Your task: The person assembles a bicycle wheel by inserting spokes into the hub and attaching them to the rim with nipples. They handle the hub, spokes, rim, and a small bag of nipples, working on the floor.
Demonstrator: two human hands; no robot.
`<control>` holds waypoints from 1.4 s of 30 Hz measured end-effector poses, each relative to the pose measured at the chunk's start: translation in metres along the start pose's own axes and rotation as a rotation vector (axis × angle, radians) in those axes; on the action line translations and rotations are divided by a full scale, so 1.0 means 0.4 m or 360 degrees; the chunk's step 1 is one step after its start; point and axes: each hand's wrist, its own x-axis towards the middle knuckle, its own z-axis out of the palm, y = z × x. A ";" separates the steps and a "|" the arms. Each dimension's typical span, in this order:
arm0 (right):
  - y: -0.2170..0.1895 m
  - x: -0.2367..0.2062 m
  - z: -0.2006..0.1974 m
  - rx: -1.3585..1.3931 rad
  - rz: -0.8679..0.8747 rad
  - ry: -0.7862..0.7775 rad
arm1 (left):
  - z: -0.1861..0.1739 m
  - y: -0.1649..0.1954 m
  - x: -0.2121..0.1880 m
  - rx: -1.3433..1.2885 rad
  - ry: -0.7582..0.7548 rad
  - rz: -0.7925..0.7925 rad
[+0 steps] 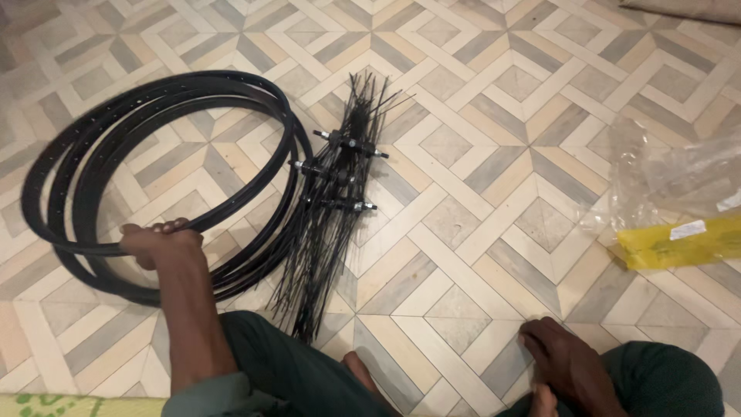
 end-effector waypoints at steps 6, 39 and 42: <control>0.009 0.006 0.000 0.0041 -0.0020 -0.0047 | 0.002 -0.004 -0.108 -0.0134 -0.0363 -0.0219; 0.104 0.024 -0.138 0.2950 -0.0072 0.0770 | -0.446 -0.314 -0.949 0.0926 -0.0891 -0.0852; 0.150 0.004 -0.147 0.2858 0.0017 0.0814 | -0.535 -0.335 -0.943 0.0870 -0.0689 -0.1021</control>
